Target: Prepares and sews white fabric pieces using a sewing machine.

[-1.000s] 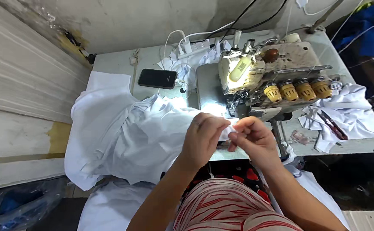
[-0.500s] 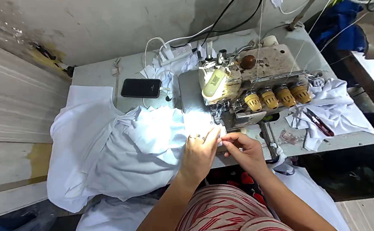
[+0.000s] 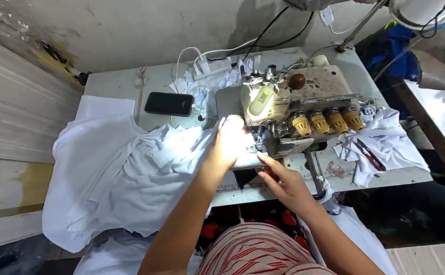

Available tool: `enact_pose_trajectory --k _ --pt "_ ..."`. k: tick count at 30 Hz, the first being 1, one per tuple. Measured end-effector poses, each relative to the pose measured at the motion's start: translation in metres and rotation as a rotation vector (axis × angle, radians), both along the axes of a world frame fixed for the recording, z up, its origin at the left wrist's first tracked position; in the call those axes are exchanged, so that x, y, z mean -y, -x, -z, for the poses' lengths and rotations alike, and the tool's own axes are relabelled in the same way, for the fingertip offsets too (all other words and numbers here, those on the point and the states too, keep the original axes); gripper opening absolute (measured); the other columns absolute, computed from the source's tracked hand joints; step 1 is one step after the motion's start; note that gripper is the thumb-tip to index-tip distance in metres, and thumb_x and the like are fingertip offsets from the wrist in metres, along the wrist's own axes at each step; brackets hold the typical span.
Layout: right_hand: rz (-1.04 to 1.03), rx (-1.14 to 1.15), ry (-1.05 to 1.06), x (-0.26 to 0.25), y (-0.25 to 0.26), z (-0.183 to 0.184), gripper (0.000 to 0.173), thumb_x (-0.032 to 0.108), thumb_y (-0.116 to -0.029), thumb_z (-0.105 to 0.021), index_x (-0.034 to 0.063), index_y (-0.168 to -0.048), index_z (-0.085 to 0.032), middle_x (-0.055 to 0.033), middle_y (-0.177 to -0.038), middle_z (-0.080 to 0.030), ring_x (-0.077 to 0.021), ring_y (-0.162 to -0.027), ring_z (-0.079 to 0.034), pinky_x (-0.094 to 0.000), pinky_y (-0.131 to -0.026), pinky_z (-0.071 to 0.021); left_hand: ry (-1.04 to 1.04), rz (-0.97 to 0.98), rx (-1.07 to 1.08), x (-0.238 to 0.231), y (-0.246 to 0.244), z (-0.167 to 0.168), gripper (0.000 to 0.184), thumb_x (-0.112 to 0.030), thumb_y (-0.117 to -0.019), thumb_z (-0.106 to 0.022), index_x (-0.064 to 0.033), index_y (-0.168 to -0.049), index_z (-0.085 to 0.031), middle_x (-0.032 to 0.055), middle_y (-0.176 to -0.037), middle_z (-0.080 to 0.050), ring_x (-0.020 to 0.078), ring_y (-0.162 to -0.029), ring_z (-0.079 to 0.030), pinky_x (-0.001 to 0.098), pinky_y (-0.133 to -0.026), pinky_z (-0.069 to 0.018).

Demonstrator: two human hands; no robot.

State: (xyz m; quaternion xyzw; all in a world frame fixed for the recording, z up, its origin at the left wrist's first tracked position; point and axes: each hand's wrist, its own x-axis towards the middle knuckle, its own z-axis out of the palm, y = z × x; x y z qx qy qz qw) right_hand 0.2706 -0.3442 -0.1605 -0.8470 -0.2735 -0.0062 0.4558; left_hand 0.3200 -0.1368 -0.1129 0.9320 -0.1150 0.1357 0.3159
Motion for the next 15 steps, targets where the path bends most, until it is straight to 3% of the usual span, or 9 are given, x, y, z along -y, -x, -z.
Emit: enact_pose_trajectory --k 3,5,7,9,12,15 --pt "-0.026 -0.019 -0.008 0.001 0.000 -0.003 0.041 0.023 -0.1047 -0.053 0.0007 -0.139 -0.060 -0.0078 -0.096 -0.075 -0.0123 -0.075 -0.071 -0.0297 -0.069 -0.0608 -0.037 -0.054 0.042 -0.001 -0.011 -0.002 0.022 -0.004 -0.1005 -0.055 0.0067 -0.116 -0.066 0.0250 -0.126 -0.064 0.0386 -0.124 -0.059 0.0513 -0.113 -0.0413" --pt "-0.054 -0.026 -0.047 -0.001 0.002 -0.004 0.038 0.021 -0.1046 -0.054 0.0001 -0.136 -0.062 -0.0068 -0.095 -0.076 -0.0105 -0.074 -0.071 -0.0272 -0.068 -0.0607 -0.071 -0.065 0.067 -0.002 -0.012 0.000 0.027 -0.006 -0.0979 -0.059 0.0056 -0.122 -0.065 0.0250 -0.128 -0.063 0.0395 -0.124 -0.059 0.0528 -0.111 -0.0424" --pt "-0.100 -0.023 -0.092 -0.003 0.004 -0.006 0.035 0.018 -0.1044 -0.055 -0.0003 -0.132 -0.064 -0.0076 -0.095 -0.075 -0.0096 -0.075 -0.071 -0.0258 -0.068 -0.0604 -0.053 -0.093 0.065 -0.005 -0.009 0.002 0.024 -0.011 -0.0964 -0.065 0.0025 -0.115 -0.070 0.0230 -0.115 -0.066 0.0391 -0.113 -0.063 0.0531 -0.101 -0.0491" --pt "-0.146 0.008 -0.141 -0.006 0.005 -0.006 0.031 0.016 -0.1047 -0.055 -0.0001 -0.128 -0.067 -0.0090 -0.098 -0.075 -0.0086 -0.076 -0.070 -0.0244 -0.070 -0.0601 0.053 -0.121 0.049 -0.012 0.001 0.004 0.011 -0.009 -0.0952 -0.065 -0.0013 -0.098 -0.072 0.0175 -0.098 -0.066 0.0327 -0.098 -0.066 0.0481 -0.088 -0.0537" --pt "-0.187 0.098 -0.210 -0.010 0.006 -0.005 0.024 0.015 -0.1052 -0.055 0.0029 -0.118 -0.071 -0.0100 -0.109 -0.073 -0.0058 -0.085 -0.069 -0.0194 -0.075 -0.0582 0.136 -0.160 0.049 -0.026 0.026 0.006 0.011 0.003 -0.0904 -0.063 -0.0006 -0.096 -0.072 0.0136 -0.092 -0.065 0.0238 -0.085 -0.064 0.0385 -0.077 -0.0550" --pt "-0.218 0.139 -0.243 -0.015 0.007 -0.005 0.024 0.017 -0.1053 -0.056 0.0059 -0.120 -0.071 -0.0139 -0.128 -0.066 -0.0044 -0.089 -0.068 -0.0162 -0.077 -0.0565 0.143 -0.284 0.029 -0.036 0.058 0.010 0.006 -0.001 -0.0913 -0.065 0.0005 -0.093 -0.070 0.0125 -0.087 -0.064 0.0191 -0.076 -0.063 0.0333 -0.069 -0.0544"
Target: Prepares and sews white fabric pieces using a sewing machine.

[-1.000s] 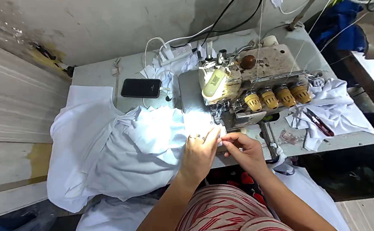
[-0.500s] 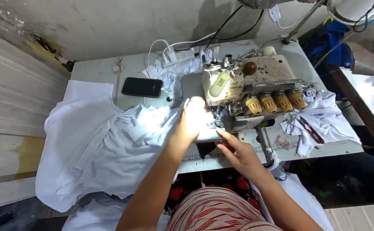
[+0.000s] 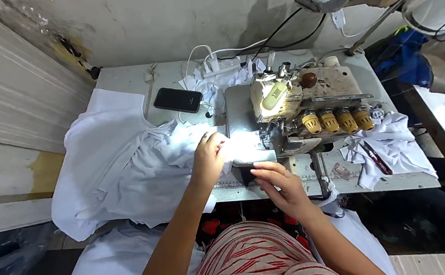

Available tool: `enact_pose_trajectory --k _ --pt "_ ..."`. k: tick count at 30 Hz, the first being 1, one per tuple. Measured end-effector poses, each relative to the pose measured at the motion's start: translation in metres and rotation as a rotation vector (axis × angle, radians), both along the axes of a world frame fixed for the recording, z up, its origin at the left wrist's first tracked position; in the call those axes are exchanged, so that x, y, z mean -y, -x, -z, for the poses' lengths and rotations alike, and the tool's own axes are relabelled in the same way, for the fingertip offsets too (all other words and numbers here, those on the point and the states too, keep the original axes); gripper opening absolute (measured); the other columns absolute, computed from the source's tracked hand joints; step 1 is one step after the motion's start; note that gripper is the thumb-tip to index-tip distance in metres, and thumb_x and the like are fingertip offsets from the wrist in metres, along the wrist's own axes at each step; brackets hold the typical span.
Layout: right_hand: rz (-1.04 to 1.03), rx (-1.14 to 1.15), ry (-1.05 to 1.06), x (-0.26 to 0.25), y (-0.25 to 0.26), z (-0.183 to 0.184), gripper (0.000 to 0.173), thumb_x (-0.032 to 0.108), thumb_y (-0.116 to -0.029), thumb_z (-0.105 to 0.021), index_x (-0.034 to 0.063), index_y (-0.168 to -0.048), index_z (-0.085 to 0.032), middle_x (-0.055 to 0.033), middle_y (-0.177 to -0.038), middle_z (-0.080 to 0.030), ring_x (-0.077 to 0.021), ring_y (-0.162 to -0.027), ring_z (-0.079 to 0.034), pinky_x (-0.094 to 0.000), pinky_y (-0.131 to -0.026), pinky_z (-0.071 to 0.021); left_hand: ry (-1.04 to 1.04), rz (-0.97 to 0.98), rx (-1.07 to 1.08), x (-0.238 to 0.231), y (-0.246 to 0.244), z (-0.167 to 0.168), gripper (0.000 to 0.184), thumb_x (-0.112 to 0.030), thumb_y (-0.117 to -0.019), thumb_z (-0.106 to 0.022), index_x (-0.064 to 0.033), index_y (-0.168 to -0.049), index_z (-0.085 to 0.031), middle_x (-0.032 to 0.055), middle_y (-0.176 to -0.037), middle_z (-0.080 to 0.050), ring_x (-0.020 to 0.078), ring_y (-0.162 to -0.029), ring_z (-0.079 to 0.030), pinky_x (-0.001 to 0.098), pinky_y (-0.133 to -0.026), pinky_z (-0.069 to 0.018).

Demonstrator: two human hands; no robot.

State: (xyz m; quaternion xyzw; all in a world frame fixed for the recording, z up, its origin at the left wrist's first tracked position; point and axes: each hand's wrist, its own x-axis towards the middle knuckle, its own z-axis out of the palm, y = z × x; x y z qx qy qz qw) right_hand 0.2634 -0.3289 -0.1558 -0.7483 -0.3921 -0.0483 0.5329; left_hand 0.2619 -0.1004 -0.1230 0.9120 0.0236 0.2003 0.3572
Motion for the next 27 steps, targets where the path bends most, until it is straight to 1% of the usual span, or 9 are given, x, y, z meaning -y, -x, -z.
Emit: enact_pose_trajectory --k 3,6,10,13,16,18,21,24,27 --pt "-0.056 0.054 0.059 -0.003 0.001 -0.002 0.032 0.020 -0.1083 -0.049 0.0094 -0.136 -0.062 -0.0152 -0.142 -0.059 -0.0085 -0.091 -0.068 -0.0205 -0.077 -0.0557 -0.003 -0.002 -0.096 -0.004 0.035 -0.001 0.017 -0.017 -0.0931 -0.067 -0.0009 -0.091 -0.072 0.0100 -0.080 -0.064 0.0161 -0.071 -0.061 0.0296 -0.065 -0.0521" --pt "-0.136 0.112 0.111 0.000 -0.001 -0.005 0.033 0.020 -0.1102 -0.046 0.0086 -0.138 -0.058 -0.0142 -0.141 -0.062 -0.0133 -0.108 -0.070 -0.0247 -0.085 -0.0562 0.005 0.270 -0.170 0.009 0.057 -0.012 0.019 -0.023 -0.0946 -0.066 -0.0064 -0.089 -0.073 0.0045 -0.080 -0.068 0.0162 -0.078 -0.066 0.0337 -0.075 -0.0549" --pt "0.032 0.104 0.181 0.024 -0.017 -0.005 0.022 0.025 -0.1042 -0.056 0.0087 -0.103 -0.071 -0.0073 -0.097 -0.070 -0.0123 -0.088 -0.067 -0.0256 -0.076 -0.0562 -0.096 0.402 -0.083 0.042 0.042 -0.017 0.018 -0.022 -0.0968 -0.065 -0.0089 -0.088 -0.073 0.0045 -0.082 -0.072 0.0222 -0.084 -0.071 0.0432 -0.080 -0.0551" --pt "0.219 0.110 0.231 0.047 -0.031 -0.009 0.024 0.020 -0.1018 -0.058 0.0020 -0.097 -0.072 -0.0105 -0.092 -0.070 -0.0119 -0.085 -0.066 -0.0236 -0.079 -0.0547 -0.108 0.374 -0.035 0.072 0.022 -0.022 0.018 -0.017 -0.0978 -0.063 -0.0053 -0.088 -0.072 0.0073 -0.075 -0.069 0.0230 -0.072 -0.070 0.0403 -0.068 -0.0558" --pt "0.276 0.124 0.206 0.054 -0.030 -0.015 0.025 0.021 -0.1013 -0.060 0.0007 -0.097 -0.072 -0.0108 -0.090 -0.070 -0.0072 -0.083 -0.063 -0.0167 -0.077 -0.0514 -0.005 0.425 -0.049 0.086 0.011 -0.028 0.018 -0.016 -0.0969 -0.066 -0.0003 -0.105 -0.070 0.0129 -0.088 -0.071 0.0267 -0.079 -0.071 0.0412 -0.073 -0.0580" --pt "0.232 0.101 0.162 0.053 -0.020 -0.020 0.024 0.023 -0.1020 -0.059 0.0023 -0.097 -0.071 -0.0087 -0.092 -0.068 -0.0029 -0.084 -0.063 -0.0135 -0.077 -0.0509 0.082 0.484 -0.105 0.082 0.012 -0.028 0.027 -0.020 -0.0979 -0.066 0.0007 -0.114 -0.069 0.0135 -0.096 -0.072 0.0249 -0.085 -0.071 0.0394 -0.079 -0.0578" --pt "0.140 0.013 0.057 0.043 -0.007 -0.022 0.021 0.024 -0.1021 -0.061 0.0044 -0.097 -0.069 -0.0054 -0.097 -0.067 0.0017 -0.085 -0.060 -0.0099 -0.076 -0.0500 0.204 0.533 -0.140 0.062 0.017 -0.022 0.020 -0.023 -0.0976 -0.066 -0.0040 -0.099 -0.072 0.0051 -0.082 -0.069 0.0135 -0.075 -0.065 0.0300 -0.074 -0.0529" --pt "0.101 -0.122 -0.069 0.029 -0.003 -0.015 0.018 0.023 -0.0978 -0.068 0.0058 -0.096 -0.068 -0.0035 -0.104 -0.067 0.0047 -0.081 -0.060 -0.0096 -0.070 -0.0509 0.292 0.498 -0.153 0.043 0.024 -0.025 0.017 -0.022 -0.0942 -0.069 -0.0058 -0.093 -0.074 0.0038 -0.088 -0.073 0.0122 -0.088 -0.066 0.0336 -0.083 -0.0475" --pt "0.038 -0.249 -0.143 0.017 -0.001 -0.014 0.037 0.027 -0.0929 -0.075 0.0062 -0.121 -0.064 -0.0040 -0.129 -0.063 0.0069 -0.074 -0.059 -0.0108 -0.066 -0.0516 0.522 0.491 -0.213 0.032 0.031 -0.028 0.015 -0.015 -0.0936 -0.070 0.0001 -0.097 -0.070 0.0043 -0.100 -0.073 0.0032 -0.096 -0.067 0.0206 -0.089 -0.0536"
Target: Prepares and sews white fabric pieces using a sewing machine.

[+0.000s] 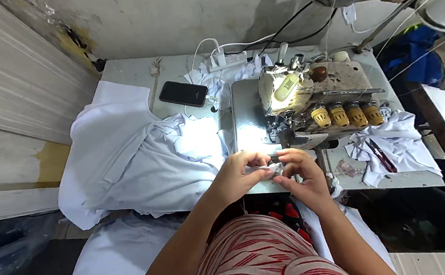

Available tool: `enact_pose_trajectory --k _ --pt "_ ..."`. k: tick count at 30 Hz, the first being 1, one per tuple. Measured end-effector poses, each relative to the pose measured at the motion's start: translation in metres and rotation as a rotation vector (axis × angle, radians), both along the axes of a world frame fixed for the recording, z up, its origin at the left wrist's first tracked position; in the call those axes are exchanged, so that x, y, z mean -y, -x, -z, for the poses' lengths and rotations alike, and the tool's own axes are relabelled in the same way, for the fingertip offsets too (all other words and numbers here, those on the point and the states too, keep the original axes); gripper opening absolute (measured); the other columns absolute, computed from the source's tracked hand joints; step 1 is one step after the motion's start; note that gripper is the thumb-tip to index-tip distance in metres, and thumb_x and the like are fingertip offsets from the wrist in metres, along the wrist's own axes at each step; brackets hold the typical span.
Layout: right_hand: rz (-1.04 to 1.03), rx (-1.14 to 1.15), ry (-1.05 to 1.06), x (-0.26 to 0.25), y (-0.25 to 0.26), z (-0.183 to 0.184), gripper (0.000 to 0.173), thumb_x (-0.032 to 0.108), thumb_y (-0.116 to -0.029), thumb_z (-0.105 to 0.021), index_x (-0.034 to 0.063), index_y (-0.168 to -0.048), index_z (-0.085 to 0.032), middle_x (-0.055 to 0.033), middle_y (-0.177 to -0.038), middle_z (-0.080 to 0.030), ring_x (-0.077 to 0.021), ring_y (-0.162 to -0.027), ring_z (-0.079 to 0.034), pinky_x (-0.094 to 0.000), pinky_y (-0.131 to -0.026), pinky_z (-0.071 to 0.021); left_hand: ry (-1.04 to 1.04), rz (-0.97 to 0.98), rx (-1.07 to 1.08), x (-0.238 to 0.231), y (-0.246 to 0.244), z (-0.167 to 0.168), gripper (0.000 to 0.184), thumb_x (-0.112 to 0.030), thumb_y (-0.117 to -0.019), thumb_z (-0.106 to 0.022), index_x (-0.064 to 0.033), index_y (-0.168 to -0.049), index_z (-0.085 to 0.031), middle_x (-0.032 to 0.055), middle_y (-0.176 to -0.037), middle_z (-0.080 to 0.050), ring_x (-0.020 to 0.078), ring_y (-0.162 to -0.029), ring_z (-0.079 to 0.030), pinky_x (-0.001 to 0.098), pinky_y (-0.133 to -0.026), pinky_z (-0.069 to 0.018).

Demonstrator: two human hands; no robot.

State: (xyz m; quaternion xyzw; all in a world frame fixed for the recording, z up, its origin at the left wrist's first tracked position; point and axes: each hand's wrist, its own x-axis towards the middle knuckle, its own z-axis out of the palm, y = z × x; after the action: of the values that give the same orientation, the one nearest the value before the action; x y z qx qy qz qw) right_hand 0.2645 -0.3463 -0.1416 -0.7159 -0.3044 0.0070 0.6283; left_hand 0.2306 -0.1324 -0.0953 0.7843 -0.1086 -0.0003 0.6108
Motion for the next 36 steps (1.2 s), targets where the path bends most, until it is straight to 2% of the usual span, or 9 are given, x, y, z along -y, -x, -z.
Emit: enact_pose_trajectory --k 4,9,13,17,21,25,29,33,36 --pt "-0.131 -0.110 -0.075 -0.013 0.002 -0.009 0.050 0.029 -0.0934 -0.073 0.0051 -0.133 -0.055 0.0010 -0.125 -0.066 0.0071 -0.072 -0.059 -0.0119 -0.065 -0.0512 0.078 -0.046 0.022 0.002 0.006 0.000 0.012 -0.009 -0.0907 -0.072 -0.0004 -0.095 -0.065 -0.0009 -0.089 -0.067 -0.0021 -0.084 -0.062 0.0145 -0.079 -0.0500" --pt "-0.186 -0.287 -0.155 -0.022 0.005 -0.017 0.012 0.017 -0.0967 -0.068 0.0140 -0.108 -0.067 0.0154 -0.082 -0.067 0.0093 -0.064 -0.057 -0.0088 -0.057 -0.0486 0.000 -0.121 0.096 -0.001 0.013 -0.001 0.019 -0.010 -0.0870 -0.075 0.0001 -0.102 -0.068 0.0000 -0.091 -0.067 -0.0020 -0.086 -0.060 0.0132 -0.081 -0.0475" --pt "-0.206 -0.197 -0.114 -0.015 0.005 -0.008 0.007 0.022 -0.0982 -0.068 0.0151 -0.096 -0.069 0.0097 -0.097 -0.066 0.0066 -0.078 -0.060 -0.0100 -0.066 -0.0511 0.023 -0.046 0.144 -0.014 0.027 0.007 0.015 -0.016 -0.0945 -0.071 -0.0012 -0.099 -0.071 0.0022 -0.092 -0.070 0.0007 -0.089 -0.063 0.0159 -0.080 -0.0505" --pt "-0.359 -0.240 -0.065 -0.009 0.011 -0.003 0.030 0.027 -0.0970 -0.070 0.0159 -0.123 -0.062 0.0074 -0.128 -0.066 0.0068 -0.082 -0.062 -0.0121 -0.068 -0.0522 0.120 0.017 0.141 -0.017 0.041 0.014 0.013 -0.010 -0.0953 -0.069 0.0027 -0.097 -0.070 0.0045 -0.091 -0.070 0.0013 -0.087 -0.065 0.0156 -0.080 -0.0527" --pt "-0.364 -0.256 -0.033 -0.019 0.019 0.000 0.016 0.022 -0.0980 -0.068 0.0090 -0.107 -0.068 0.0074 -0.092 -0.069 0.0077 -0.073 -0.060 -0.0102 -0.064 -0.0511 0.054 -0.017 0.176 -0.008 0.045 0.013 0.017 -0.012 -0.0935 -0.072 0.0039 -0.098 -0.068 0.0069 -0.088 -0.067 0.0023 -0.082 -0.063 0.0139 -0.077 -0.0516" --pt "-0.298 -0.251 -0.007 -0.015 0.018 -0.001 0.010 0.021 -0.0975 -0.069 0.0114 -0.098 -0.072 0.0101 -0.083 -0.068 0.0098 -0.065 -0.057 -0.0077 -0.058 -0.0487 -0.023 -0.076 0.156 -0.026 0.039 0.013 0.022 -0.017 -0.0900 -0.075 0.0026 -0.097 -0.070 0.0036 -0.080 -0.066 0.0003 -0.073 -0.060 0.0133 -0.068 -0.0484" --pt "-0.347 -0.257 0.048 -0.010 0.022 -0.002 0.014 0.019 -0.0999 -0.065 0.0074 -0.104 -0.072 0.0076 -0.086 -0.071 0.0079 -0.066 -0.061 -0.0101 -0.060 -0.0528 -0.291 -0.299 0.109 -0.065 -0.005 0.018 0.023 -0.014 -0.0966 -0.067 0.0026 -0.112 -0.070 0.0145 -0.108 -0.071 0.0215 -0.099 -0.069 0.0385 -0.087 -0.0572" --pt "-0.416 -0.193 0.076 -0.020 0.031 -0.003 0.015 0.017 -0.1017 -0.063 0.0034 -0.106 -0.069 0.0021 -0.086 -0.070 0.0062 -0.066 -0.059 -0.0102 -0.061 -0.0516 -0.536 -0.256 -0.153 -0.064 -0.055 0.051 0.063 -0.008 -0.0911 -0.071 0.0039 -0.148 -0.047 0.0302 -0.139 -0.056 0.0455 -0.130 -0.054 0.0602 -0.109 -0.0431" --pt "-0.376 -0.117 0.102 -0.017 0.031 -0.012 0.015 0.018 -0.1026 -0.061 0.0044 -0.106 -0.067 0.0017 -0.085 -0.068 0.0052 -0.066 -0.060 -0.0110 -0.061 -0.0523 -0.718 -0.092 -0.260 -0.059 -0.060 0.052 0.036 -0.004 -0.0896 -0.070 0.0055 -0.124 -0.064 0.0271 -0.119 -0.066 0.0433 -0.122 -0.058 0.0589 -0.107 -0.0421"
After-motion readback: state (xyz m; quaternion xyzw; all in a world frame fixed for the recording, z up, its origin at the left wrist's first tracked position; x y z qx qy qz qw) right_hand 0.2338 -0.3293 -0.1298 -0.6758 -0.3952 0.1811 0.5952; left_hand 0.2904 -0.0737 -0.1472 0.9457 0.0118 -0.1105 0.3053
